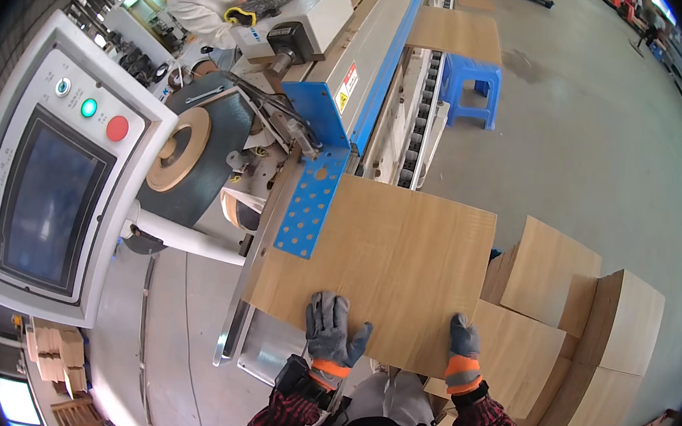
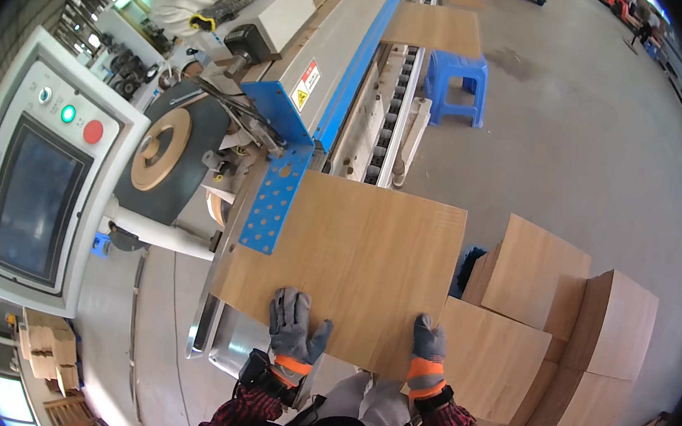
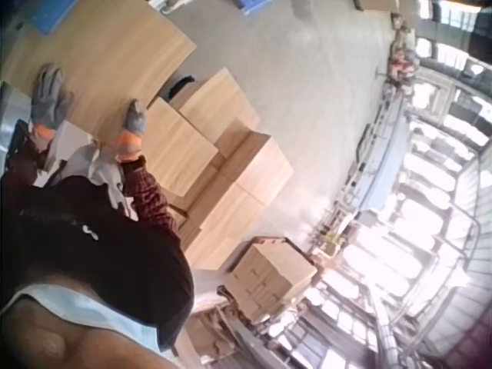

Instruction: The person repeatedly picks up rectangular wood panels from a conveyor belt and stacks them onto a growing pile on the floor. The person wears gloves and handles the panels one at a time, placing them carefully to maintain alignment.

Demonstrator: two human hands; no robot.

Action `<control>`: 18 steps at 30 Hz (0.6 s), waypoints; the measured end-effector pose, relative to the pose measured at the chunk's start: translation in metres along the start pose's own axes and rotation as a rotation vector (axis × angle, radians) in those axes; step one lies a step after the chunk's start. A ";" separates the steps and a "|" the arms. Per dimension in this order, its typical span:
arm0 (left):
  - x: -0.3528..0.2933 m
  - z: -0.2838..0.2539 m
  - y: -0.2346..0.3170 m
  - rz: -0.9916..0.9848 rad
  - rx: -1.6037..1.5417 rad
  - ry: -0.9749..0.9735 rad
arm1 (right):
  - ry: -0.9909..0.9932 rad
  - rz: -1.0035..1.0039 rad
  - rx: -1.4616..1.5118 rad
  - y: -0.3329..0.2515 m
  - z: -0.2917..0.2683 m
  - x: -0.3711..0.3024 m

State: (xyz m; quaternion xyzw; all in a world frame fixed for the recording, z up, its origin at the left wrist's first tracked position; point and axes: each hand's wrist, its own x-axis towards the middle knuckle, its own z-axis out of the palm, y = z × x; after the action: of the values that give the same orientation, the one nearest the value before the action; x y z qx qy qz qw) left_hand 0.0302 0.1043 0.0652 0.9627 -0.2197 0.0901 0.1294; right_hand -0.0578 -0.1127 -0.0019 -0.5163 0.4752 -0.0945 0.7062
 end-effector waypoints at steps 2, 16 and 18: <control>0.001 -0.001 0.000 0.006 -0.021 -0.003 | 0.038 0.039 -0.089 -0.005 0.002 -0.002; 0.094 0.046 0.014 0.190 0.144 0.218 | -0.169 -0.684 -0.260 -0.023 0.002 0.105; 0.116 0.046 0.024 0.207 0.191 0.242 | -0.052 -0.371 -0.007 0.000 -0.001 0.134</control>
State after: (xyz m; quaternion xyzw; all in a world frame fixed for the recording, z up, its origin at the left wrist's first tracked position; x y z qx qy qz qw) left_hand 0.1272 0.0236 0.0530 0.9250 -0.2911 0.2384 0.0529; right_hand 0.0126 -0.1975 -0.0789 -0.5998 0.3537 -0.2082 0.6869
